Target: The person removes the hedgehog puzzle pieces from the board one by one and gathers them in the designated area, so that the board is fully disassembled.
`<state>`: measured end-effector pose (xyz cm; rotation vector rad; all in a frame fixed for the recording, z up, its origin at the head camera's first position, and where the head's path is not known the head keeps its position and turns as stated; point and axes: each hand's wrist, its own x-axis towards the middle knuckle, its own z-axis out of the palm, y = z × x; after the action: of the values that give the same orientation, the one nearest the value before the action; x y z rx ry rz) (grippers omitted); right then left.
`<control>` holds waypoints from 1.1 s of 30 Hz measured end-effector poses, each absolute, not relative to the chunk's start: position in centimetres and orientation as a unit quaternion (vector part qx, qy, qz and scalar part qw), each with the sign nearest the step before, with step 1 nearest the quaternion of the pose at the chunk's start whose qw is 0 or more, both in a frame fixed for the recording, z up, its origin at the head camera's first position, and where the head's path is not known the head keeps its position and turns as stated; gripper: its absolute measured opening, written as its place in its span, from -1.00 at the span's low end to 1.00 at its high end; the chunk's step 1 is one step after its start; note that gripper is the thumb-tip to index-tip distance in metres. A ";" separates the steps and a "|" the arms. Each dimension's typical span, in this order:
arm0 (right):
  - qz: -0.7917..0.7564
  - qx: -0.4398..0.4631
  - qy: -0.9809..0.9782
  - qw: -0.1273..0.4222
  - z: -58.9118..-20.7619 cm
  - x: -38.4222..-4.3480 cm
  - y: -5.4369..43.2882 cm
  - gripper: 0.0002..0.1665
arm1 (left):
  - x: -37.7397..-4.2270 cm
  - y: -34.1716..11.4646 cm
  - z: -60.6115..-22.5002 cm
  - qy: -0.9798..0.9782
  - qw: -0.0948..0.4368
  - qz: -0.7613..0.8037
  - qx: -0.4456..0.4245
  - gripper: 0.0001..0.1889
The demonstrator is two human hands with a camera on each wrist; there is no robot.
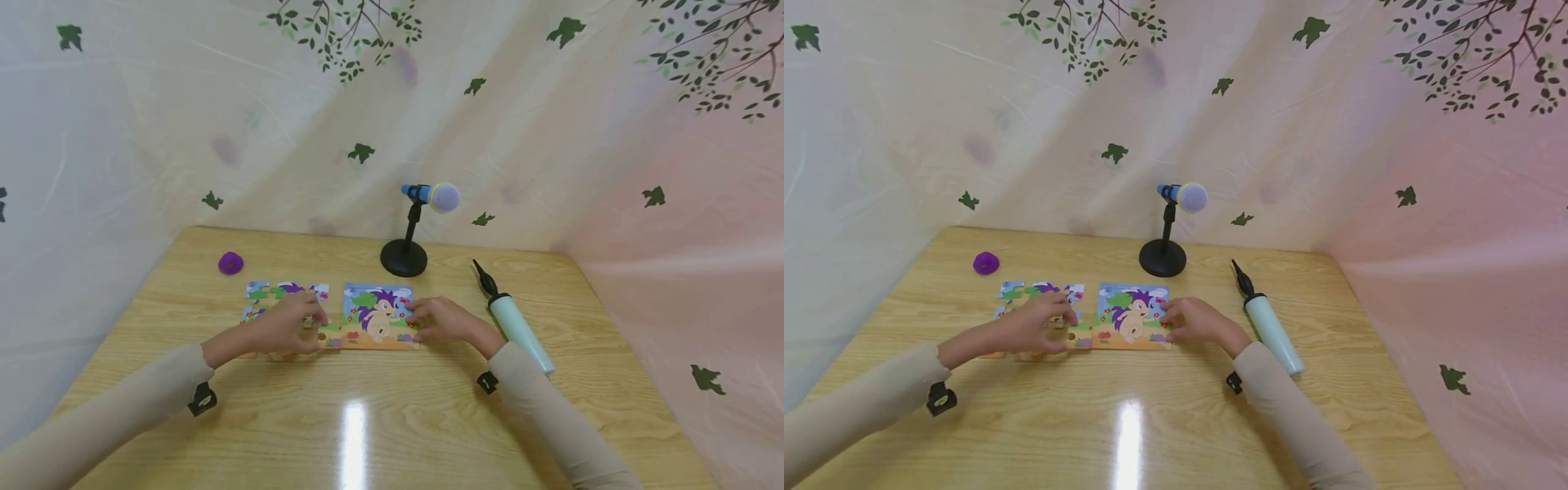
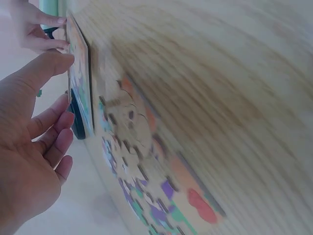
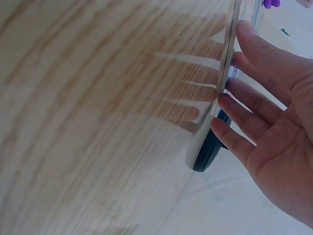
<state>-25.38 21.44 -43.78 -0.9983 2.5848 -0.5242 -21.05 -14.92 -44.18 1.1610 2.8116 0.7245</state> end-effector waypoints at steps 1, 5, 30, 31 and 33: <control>-0.184 -0.348 0.905 0.161 -43.8 -25.4 21.4 -0.55 | -20.9 -15.1 -44.2 0.899 0.006 0.230 0.372 -0.67; -0.184 -0.343 0.906 0.165 -43.7 -25.2 21.4 -0.55 | -20.5 -15.8 -44.1 0.901 0.009 0.225 0.370 -0.67; -0.173 -0.369 0.902 0.143 -44.3 -25.7 21.5 -0.56 | -19.8 -16.4 -45.0 0.907 0.021 0.199 0.369 -0.66; -0.173 -0.369 0.902 0.144 -44.2 -25.7 21.5 -0.56 | -19.8 -16.4 -44.9 0.908 0.022 0.198 0.369 -0.65; -0.174 -0.367 0.902 0.145 -44.2 -25.6 21.5 -0.56 | -19.8 -16.4 -45.0 0.909 0.025 0.198 0.365 -0.65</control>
<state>-25.65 21.51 -44.20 -1.0580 2.5984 -0.5005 -19.82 -16.44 -45.05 1.1291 2.8118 0.6111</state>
